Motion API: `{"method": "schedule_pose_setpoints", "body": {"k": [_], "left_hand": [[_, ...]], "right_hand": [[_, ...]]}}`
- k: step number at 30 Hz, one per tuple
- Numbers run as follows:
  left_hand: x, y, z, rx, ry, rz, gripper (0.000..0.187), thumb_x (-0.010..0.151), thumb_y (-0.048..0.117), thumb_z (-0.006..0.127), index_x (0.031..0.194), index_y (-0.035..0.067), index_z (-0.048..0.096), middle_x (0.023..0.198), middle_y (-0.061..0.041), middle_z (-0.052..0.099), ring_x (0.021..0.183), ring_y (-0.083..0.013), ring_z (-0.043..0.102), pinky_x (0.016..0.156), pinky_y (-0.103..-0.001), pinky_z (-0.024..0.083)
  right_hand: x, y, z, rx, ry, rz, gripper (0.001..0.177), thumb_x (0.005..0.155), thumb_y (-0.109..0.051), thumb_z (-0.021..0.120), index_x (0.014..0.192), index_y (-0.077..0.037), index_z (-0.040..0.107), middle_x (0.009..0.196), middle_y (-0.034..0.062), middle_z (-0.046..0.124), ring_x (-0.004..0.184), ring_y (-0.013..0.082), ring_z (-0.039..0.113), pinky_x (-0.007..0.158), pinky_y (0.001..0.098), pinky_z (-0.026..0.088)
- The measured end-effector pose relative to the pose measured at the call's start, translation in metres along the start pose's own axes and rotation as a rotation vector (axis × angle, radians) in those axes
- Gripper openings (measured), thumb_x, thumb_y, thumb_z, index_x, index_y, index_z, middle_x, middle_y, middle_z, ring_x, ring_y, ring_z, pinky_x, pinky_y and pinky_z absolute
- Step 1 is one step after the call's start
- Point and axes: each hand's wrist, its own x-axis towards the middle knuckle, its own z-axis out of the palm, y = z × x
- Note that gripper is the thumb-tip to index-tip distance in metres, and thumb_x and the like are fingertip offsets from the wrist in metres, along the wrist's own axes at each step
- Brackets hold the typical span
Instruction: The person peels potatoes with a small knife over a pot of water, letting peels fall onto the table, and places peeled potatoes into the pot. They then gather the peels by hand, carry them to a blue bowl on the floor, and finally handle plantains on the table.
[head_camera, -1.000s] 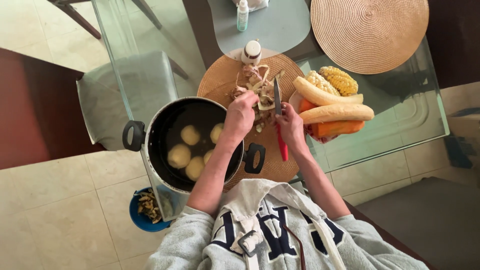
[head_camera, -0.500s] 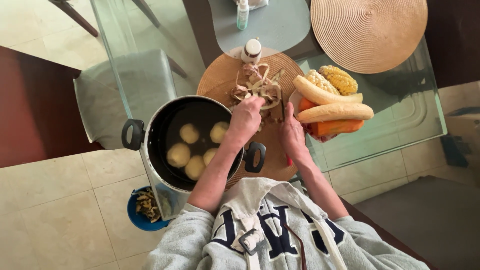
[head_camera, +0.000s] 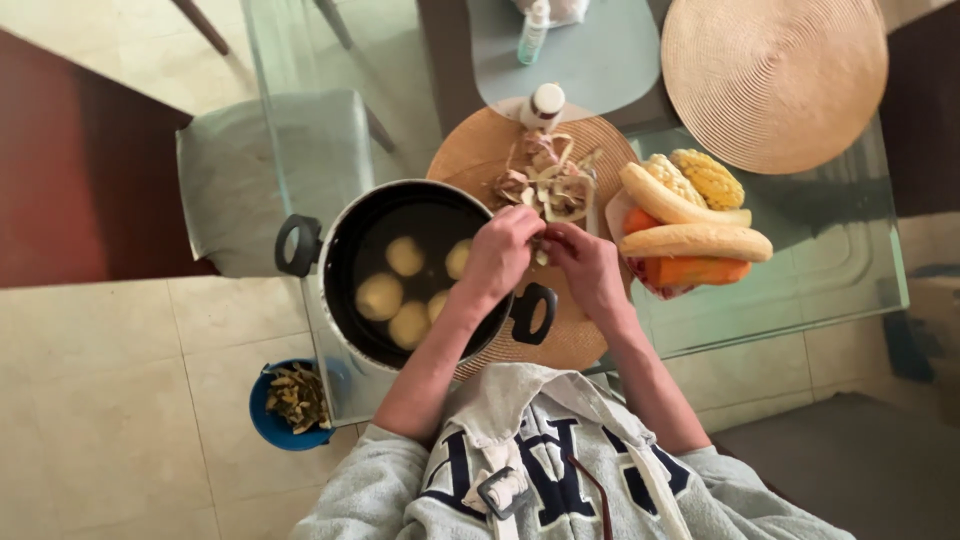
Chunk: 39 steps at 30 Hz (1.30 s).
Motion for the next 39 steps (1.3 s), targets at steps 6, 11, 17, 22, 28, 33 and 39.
{"method": "schedule_pose_setpoints", "body": {"k": [6, 11, 17, 22, 28, 33, 39], "left_hand": [[-0.022, 0.009, -0.053, -0.004, 0.15, 0.085, 0.024, 0.077, -0.006, 0.066, 0.099, 0.002, 0.065, 0.108, -0.015, 0.068, 0.103, -0.0345, 0.066, 0.089, -0.042, 0.055], [-0.062, -0.039, -0.037, 0.154, -0.038, -0.059, 0.026, 0.076, -0.006, 0.064, 0.099, 0.005, 0.066, 0.102, -0.014, 0.067, 0.102, -0.0351, 0.066, 0.089, -0.044, 0.055], [-0.07, -0.025, -0.054, 0.134, -0.072, -0.221, 0.015, 0.089, 0.007, 0.071, 0.103, 0.005, 0.066, 0.11, -0.012, 0.066, 0.108, -0.0329, 0.063, 0.088, -0.045, 0.054], [-0.063, -0.025, -0.082, 0.186, 0.191, 0.006, 0.033, 0.075, -0.002, 0.071, 0.108, 0.002, 0.066, 0.121, -0.013, 0.064, 0.116, -0.0341, 0.062, 0.097, -0.043, 0.054], [-0.095, -0.052, -0.105, 0.295, 0.369, -0.099, 0.027, 0.081, -0.008, 0.07, 0.105, 0.005, 0.068, 0.121, -0.009, 0.067, 0.117, -0.0301, 0.064, 0.097, -0.04, 0.056], [-0.113, -0.055, -0.121, 0.4, 0.404, -0.195, 0.03, 0.078, -0.014, 0.067, 0.103, 0.003, 0.067, 0.117, -0.01, 0.066, 0.115, -0.0312, 0.064, 0.096, -0.041, 0.055], [-0.127, -0.055, -0.129, 0.441, 0.444, -0.222, 0.033, 0.077, -0.015, 0.066, 0.106, 0.0, 0.067, 0.117, -0.011, 0.066, 0.113, -0.0322, 0.063, 0.097, -0.043, 0.053]], "right_hand": [[-0.008, -0.023, 0.035, -0.089, 0.168, -0.237, 0.019, 0.095, -0.003, 0.075, 0.113, -0.001, 0.07, 0.1, 0.0098, 0.074, 0.085, 0.0133, 0.07, 0.078, 0.028, 0.058], [-0.006, -0.029, 0.05, -0.169, -0.038, -0.364, 0.031, 0.09, 0.001, 0.072, 0.12, 0.0, 0.069, 0.123, 0.016, 0.071, 0.097, 0.0231, 0.072, 0.082, 0.0318, 0.057], [-0.012, -0.055, 0.058, -0.228, -0.035, -0.412, 0.025, 0.093, 0.003, 0.071, 0.118, -0.003, 0.068, 0.126, 0.0121, 0.07, 0.109, 0.0292, 0.072, 0.091, 0.0322, 0.058], [0.007, -0.051, 0.061, -0.475, -0.094, -0.641, 0.033, 0.08, 0.001, 0.076, 0.112, -0.003, 0.071, 0.126, 0.0112, 0.07, 0.122, 0.0379, 0.062, 0.101, 0.0409, 0.05], [0.021, -0.05, 0.058, -0.287, -0.016, -0.414, 0.05, 0.083, -0.001, 0.075, 0.132, 0.0, 0.063, 0.141, 0.0222, 0.06, 0.127, 0.0378, 0.061, 0.102, 0.0414, 0.051], [0.022, -0.069, 0.056, -0.668, -0.352, 0.134, 0.047, 0.091, -0.03, 0.076, 0.134, -0.014, 0.065, 0.107, 0.0189, 0.076, 0.103, 0.0352, 0.073, 0.093, 0.0441, 0.054], [0.028, -0.027, 0.062, -0.413, -0.358, 0.123, 0.081, 0.081, -0.017, 0.07, 0.155, -0.02, 0.038, 0.113, 0.021, 0.072, 0.106, 0.0343, 0.072, 0.094, 0.0415, 0.054]]}}
